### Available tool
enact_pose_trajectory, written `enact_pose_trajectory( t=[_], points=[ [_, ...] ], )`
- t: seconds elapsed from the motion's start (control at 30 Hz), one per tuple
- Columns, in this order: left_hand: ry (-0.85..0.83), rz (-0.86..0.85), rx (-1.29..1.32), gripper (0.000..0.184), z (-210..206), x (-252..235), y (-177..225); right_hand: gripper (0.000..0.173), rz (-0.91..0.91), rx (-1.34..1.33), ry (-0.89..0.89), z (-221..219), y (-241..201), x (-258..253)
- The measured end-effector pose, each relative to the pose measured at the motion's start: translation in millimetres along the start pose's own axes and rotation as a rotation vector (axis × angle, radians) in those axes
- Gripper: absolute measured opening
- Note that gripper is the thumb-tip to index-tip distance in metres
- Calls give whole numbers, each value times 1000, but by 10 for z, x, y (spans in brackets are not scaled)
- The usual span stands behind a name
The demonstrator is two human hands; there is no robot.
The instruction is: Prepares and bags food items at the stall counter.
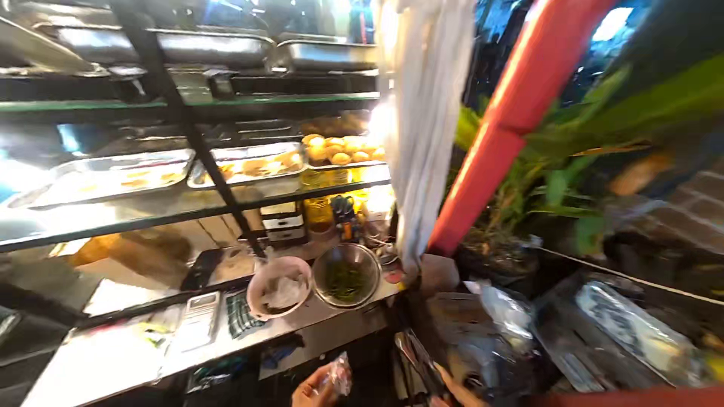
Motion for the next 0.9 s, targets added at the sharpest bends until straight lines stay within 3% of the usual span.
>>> enact_pose_trajectory(
  t=[0.07,0.17,0.23,0.33,0.5,0.73,0.9],
  points=[
    [147,-2,-2,27,443,-274,249,55,117,159,64,-273,-312,-735],
    [243,-18,38,26,892,-805,419,54,-73,422,-99,-688,-815,-1879],
    [288,-16,69,26,1008,-1100,521,51,-183,535,-197,-993,-1028,-2430],
    [298,-40,67,27,987,-1515,836,46,-276,610,-264,-1367,-1270,-2854],
    [215,-28,-133,32,869,-2065,976,41,-379,548,-254,-1639,-1115,-2942],
    [41,13,-328,32,490,-2646,727,40,-276,225,-158,-1210,-864,-2625],
    [-65,30,-426,31,279,-3000,545,43,-221,235,-109,-933,-998,-2522]
  ],
)
Point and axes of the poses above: each hand's wrist, its own x-axis away from the middle knuckle, its own z-axis out of the back of the hand, y = z × x, the point moved 5 cm from there along -x, towards the middle knuckle, and after that the axes turned 4 degrees about -z, right-handed, at the moved point
